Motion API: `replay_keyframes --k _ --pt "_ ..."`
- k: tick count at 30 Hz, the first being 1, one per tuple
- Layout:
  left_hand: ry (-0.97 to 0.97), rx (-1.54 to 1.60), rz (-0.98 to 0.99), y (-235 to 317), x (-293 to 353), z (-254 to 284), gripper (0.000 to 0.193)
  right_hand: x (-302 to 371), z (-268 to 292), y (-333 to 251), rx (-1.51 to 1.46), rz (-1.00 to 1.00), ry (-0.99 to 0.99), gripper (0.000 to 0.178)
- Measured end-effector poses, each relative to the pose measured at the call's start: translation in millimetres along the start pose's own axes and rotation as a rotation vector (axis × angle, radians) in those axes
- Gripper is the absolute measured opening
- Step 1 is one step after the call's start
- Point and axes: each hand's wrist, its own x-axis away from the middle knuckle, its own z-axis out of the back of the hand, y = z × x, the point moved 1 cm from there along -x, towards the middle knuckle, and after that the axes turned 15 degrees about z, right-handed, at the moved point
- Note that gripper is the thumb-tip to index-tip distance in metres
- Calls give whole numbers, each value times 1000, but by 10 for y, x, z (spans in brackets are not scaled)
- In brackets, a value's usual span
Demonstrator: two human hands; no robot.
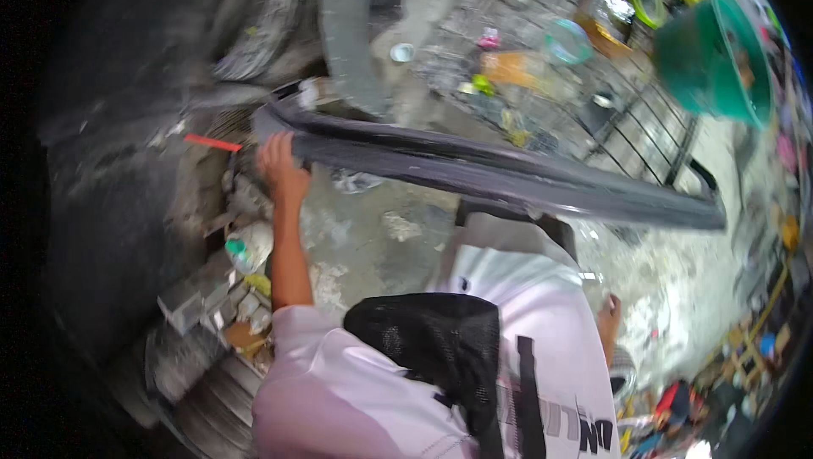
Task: Fitting a rubber seal or adhesive trim onto a carbon fiber car part, likely a front lip or spoiler.
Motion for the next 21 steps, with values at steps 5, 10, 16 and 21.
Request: replay_keyframes --k 5,10,16,21 --pt "-29 181 -195 828 336 319 67 41 -218 -342 161 -192 87 24" --pt "-125 258 -469 1653 496 483 60 106 -334 -401 -11 -159 163 26" --pt "-133 345 -669 2480 743 588 34 -10 -263 -603 63 -159 88 31" --pt "-237 413 -758 3003 1015 559 48 31 -166 -259 40 -186 91 32"
